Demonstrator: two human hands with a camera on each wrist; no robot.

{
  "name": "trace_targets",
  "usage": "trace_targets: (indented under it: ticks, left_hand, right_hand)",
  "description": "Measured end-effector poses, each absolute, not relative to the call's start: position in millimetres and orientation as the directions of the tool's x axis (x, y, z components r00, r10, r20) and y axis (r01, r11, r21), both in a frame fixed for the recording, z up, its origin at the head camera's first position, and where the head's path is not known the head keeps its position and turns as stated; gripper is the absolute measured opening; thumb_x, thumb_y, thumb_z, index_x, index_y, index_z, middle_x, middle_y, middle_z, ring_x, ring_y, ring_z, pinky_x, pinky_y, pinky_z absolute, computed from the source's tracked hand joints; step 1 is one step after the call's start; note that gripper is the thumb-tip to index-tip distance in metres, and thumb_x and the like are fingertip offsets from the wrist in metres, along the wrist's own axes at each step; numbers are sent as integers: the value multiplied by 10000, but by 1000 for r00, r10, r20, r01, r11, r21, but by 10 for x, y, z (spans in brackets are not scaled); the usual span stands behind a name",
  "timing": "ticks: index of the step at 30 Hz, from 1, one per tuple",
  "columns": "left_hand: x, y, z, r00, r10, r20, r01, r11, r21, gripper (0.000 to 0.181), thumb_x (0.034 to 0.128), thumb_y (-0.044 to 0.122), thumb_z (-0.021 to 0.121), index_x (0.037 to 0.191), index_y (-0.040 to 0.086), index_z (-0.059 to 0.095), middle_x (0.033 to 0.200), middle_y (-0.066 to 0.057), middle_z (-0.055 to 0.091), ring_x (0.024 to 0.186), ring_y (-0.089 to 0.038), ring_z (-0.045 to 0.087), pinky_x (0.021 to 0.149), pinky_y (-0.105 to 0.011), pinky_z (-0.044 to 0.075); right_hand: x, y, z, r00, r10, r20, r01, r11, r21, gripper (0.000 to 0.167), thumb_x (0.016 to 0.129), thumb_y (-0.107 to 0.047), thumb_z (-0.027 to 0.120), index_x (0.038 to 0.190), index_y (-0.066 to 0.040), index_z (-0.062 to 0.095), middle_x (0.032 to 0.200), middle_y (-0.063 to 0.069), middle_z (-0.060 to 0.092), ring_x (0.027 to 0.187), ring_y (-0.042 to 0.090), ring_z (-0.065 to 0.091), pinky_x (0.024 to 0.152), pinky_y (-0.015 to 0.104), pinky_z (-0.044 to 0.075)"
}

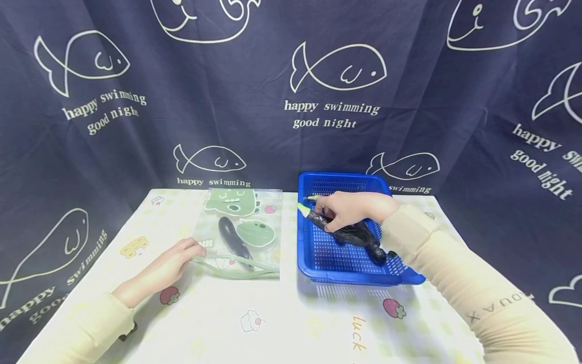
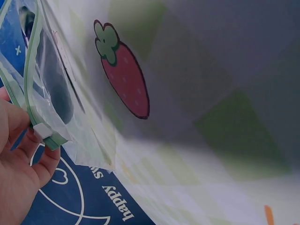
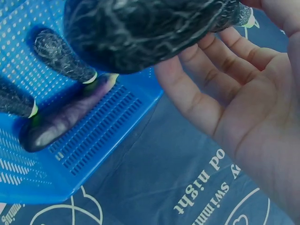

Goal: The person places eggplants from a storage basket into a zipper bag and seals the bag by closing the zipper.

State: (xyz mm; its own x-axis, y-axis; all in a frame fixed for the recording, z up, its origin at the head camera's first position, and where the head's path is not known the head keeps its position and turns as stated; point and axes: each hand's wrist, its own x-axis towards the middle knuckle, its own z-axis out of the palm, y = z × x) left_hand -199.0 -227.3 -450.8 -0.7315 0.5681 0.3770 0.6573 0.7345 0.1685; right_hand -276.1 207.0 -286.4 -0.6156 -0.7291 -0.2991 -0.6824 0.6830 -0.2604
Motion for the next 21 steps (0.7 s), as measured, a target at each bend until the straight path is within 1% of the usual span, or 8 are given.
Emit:
trace_targets:
  ticks: [2,6,14,19,21]
  left_hand:
    - [-1992,-2274,-4509,-727,569,385,661,732,165,464,742,-208,588,1023,159,610,979,71,538,940,-119,539,814,-321,477]
    - [-1996,-2277,-4521,-709,572,412,673,724,154,472,727,-214,597,1014,161,609,972,76,537,924,-112,540,797,-316,480]
    - [-2010,-2283,-4524,-706,572,418,674,724,149,447,746,-190,607,1012,169,609,960,78,533,916,-109,539,789,-309,480]
    - [-2017,-2286,-4524,-710,573,409,672,724,152,452,746,-190,606,1019,170,611,965,77,532,915,-110,538,793,-309,479]
    - [-2016,-2286,-4522,-709,573,411,674,723,154,451,746,-191,604,1019,168,610,966,75,533,915,-112,538,793,-311,478]
  right_hand:
    - [-2755,2052,-2865,-617,-734,-284,-683,679,-271,364,827,-204,680,1141,-83,542,852,-31,576,720,92,501,682,261,436]
    - [-2745,2019,-2883,-615,-752,-237,-698,659,-280,353,821,-214,686,1119,-85,550,796,-49,556,685,77,489,660,249,423]
    - [-2655,1886,-2906,-604,-782,-152,-729,620,-291,367,814,-239,687,1118,-69,571,754,-47,546,628,56,473,628,238,415]
    - [-2594,1799,-2936,-594,-798,-103,-754,597,-275,358,802,-253,691,1099,-76,598,744,-60,562,599,30,472,641,239,431]
    - [-2567,1765,-2939,-590,-803,-82,-763,588,-268,351,799,-255,693,1090,-78,609,743,-68,577,591,18,482,677,260,444]
